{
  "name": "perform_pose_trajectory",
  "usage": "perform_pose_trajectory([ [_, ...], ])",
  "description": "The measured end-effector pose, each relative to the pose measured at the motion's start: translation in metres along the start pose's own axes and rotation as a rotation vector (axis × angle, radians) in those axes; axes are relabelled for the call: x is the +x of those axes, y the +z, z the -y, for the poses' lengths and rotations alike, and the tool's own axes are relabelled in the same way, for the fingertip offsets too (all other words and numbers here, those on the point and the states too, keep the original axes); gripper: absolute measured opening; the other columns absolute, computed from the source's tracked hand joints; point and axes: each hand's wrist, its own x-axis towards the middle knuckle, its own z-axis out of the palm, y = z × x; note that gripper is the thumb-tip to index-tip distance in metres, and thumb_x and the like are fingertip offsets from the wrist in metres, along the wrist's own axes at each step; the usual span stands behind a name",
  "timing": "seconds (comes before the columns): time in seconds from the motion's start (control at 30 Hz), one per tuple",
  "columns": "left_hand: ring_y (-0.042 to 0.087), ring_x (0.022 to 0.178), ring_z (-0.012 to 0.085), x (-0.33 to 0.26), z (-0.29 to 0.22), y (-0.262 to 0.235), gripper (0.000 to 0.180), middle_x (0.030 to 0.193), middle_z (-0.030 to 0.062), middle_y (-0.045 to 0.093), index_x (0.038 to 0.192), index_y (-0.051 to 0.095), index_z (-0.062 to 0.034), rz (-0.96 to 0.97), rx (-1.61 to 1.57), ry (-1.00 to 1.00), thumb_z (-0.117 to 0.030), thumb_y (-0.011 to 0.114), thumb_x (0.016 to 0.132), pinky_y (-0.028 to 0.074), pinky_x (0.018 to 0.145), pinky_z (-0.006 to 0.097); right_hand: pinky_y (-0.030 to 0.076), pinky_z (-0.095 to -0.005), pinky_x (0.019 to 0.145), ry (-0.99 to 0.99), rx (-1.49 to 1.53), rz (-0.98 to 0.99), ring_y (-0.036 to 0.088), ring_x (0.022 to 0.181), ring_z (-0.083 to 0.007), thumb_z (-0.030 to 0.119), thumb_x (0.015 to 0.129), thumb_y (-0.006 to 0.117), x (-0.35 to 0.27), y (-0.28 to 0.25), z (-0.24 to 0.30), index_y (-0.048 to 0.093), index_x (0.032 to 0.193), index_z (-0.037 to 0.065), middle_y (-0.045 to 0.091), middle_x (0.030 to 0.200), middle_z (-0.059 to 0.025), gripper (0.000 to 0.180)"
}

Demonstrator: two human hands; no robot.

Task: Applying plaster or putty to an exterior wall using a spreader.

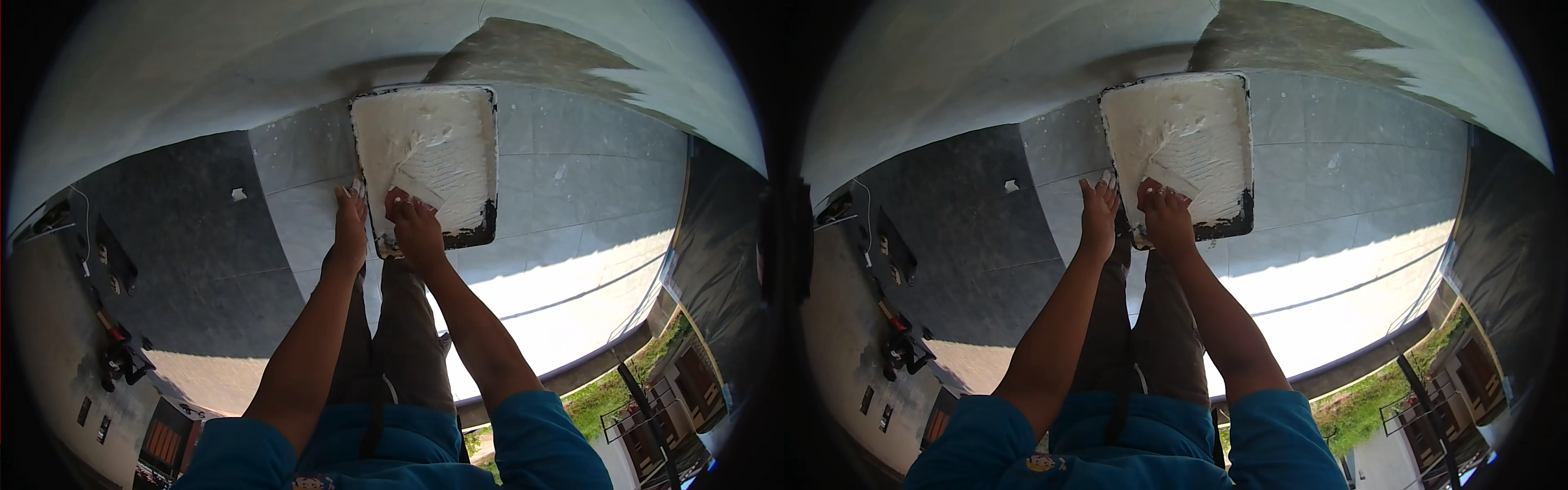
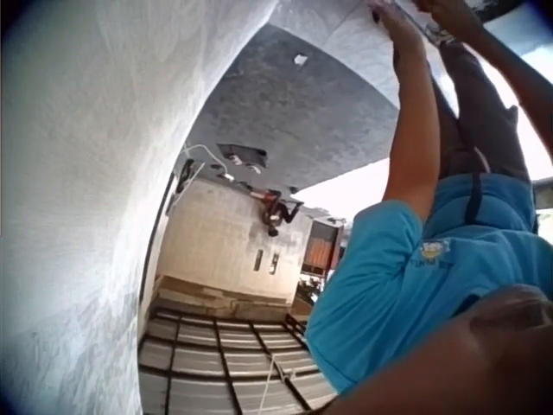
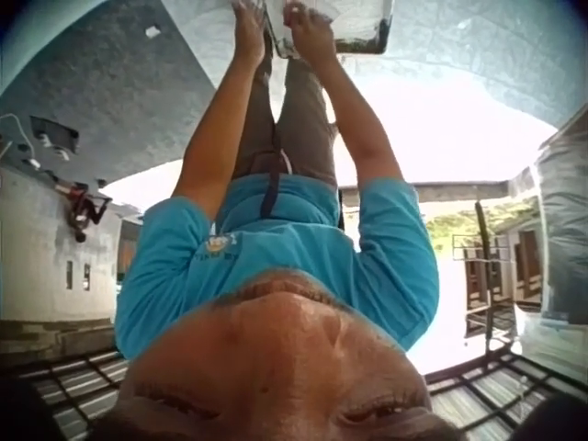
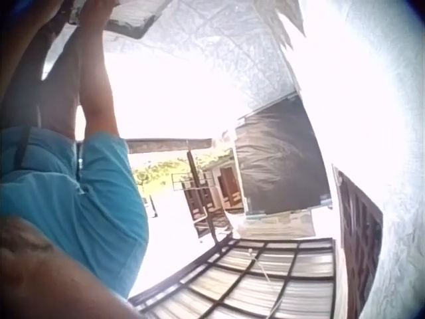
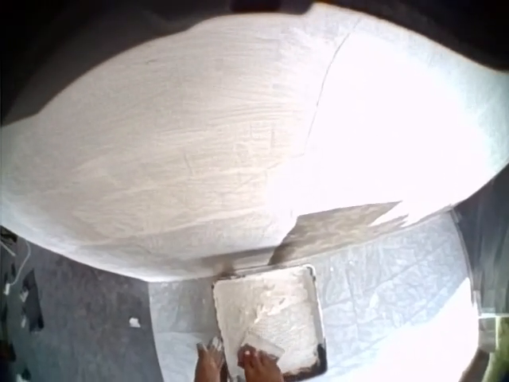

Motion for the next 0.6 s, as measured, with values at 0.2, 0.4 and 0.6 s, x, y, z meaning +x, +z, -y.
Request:
perform_pose_trajectory([
  [0.2, 0.016, 0.152, 0.0348, -0.001, 0.002, -0.01, 0.107, 0.163, 0.0269, 0.01, 0.153, 0.005, 0.0113, -0.021, -0.024, 0.067, -0.077, 0.023, 0.095, 0.015, 0.123, 0.041, 0.055, -0.0431, 0.072, 0.538, 0.517, 0.005, 0.067, 0.085, -0.0336, 0.011, 0.086, 0.061, 0.029, -0.071, -0.03, 0.07, 0.106, 0.007, 0.068, 0.092, -0.0122, 0.022],
  [0.4, 0.016, 0.151, 0.036, -0.005, 0.008, 0.0, 0.109, 0.161, 0.03, 0.01, 0.152, 0.005, 0.0141, -0.058, -0.075, 0.103, -0.077, 0.023, 0.094, 0.016, 0.123, 0.042, 0.055, -0.0378, 0.072, 0.724, 0.759, 0.199, 0.072, 0.078, -0.0283, 0.018, 0.08, 0.067, 0.037, -0.037, -0.091, 0.072, 0.101, 0.001, 0.074, 0.086, -0.0162, 0.028],
  [0.6, 0.017, 0.151, 0.0352, -0.009, 0.007, -0.001, 0.11, 0.161, 0.0291, 0.013, 0.152, 0.005, 0.0139, -0.029, -0.066, 0.133, -0.078, 0.022, 0.094, 0.016, 0.123, 0.042, 0.055, -0.0377, 0.073, 0.726, 0.86, 0.181, 0.072, 0.077, -0.0271, 0.018, 0.077, 0.068, 0.049, -0.027, -0.068, 0.072, 0.102, 0.001, 0.074, 0.085, -0.0156, 0.03],
])
